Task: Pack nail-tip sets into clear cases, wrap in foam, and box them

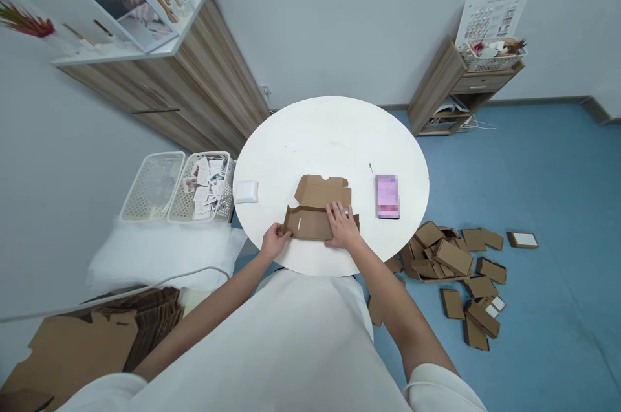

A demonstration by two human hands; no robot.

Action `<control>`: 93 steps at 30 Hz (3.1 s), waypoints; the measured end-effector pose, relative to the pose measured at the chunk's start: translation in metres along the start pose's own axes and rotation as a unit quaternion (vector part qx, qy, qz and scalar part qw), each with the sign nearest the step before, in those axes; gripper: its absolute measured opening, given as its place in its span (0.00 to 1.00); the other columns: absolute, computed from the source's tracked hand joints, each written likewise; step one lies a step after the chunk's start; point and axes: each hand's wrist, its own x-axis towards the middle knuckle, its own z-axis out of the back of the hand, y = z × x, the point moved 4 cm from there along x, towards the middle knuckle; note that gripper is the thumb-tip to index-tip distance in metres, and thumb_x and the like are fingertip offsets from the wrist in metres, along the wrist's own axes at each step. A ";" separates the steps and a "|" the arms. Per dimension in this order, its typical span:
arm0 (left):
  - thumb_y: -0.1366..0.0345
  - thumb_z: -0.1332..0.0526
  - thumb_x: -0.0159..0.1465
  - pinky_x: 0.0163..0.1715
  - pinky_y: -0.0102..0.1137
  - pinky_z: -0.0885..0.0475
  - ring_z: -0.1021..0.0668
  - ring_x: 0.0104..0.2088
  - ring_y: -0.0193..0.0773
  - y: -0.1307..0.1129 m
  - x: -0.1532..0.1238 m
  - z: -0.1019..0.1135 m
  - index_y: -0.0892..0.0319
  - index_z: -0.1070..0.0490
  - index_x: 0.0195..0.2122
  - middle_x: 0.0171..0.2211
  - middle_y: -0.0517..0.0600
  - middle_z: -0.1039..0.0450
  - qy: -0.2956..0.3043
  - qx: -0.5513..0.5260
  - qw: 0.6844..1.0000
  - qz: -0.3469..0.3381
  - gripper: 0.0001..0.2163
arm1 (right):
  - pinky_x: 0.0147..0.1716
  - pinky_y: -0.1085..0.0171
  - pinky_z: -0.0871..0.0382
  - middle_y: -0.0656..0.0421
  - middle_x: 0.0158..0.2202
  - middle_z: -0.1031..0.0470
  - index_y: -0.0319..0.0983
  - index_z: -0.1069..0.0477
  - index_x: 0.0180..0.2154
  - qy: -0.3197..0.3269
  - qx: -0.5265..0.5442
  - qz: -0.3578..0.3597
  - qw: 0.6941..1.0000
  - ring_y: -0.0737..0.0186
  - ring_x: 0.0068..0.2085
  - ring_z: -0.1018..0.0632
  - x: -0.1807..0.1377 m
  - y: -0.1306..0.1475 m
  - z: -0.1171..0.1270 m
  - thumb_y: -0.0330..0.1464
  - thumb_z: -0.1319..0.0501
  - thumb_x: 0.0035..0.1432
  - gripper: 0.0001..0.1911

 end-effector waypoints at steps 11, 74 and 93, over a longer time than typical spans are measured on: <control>0.73 0.36 0.46 0.39 0.30 0.32 0.26 0.39 0.38 -0.027 -0.010 -0.011 0.58 0.33 0.42 0.43 0.53 0.29 0.073 -0.058 0.995 -0.019 0.20 | 0.57 0.44 0.73 0.45 0.64 0.62 0.33 0.67 0.62 0.013 -0.015 -0.010 1.000 0.45 0.63 0.63 0.003 0.002 -0.003 0.53 0.39 0.35 0.61; 0.45 0.36 0.40 0.56 0.46 0.55 0.53 0.61 0.55 -0.056 0.007 -0.040 0.62 0.56 0.62 0.62 0.61 0.55 0.129 0.370 0.856 -0.336 0.51 | 0.45 0.58 0.34 0.48 0.54 0.37 0.38 0.52 0.59 -0.133 0.456 -0.358 0.804 0.57 0.45 0.27 -0.073 -0.036 -0.010 0.41 0.42 0.48 0.39; 0.43 0.36 0.38 0.56 0.49 0.58 0.55 0.61 0.57 -0.067 0.000 -0.060 0.63 0.58 0.62 0.62 0.61 0.56 0.150 0.375 0.858 -0.319 0.54 | 0.39 0.61 0.31 0.52 0.51 0.34 0.41 0.45 0.53 -0.157 0.407 -0.330 0.837 0.61 0.40 0.26 -0.062 -0.024 0.012 0.27 0.47 0.45 0.30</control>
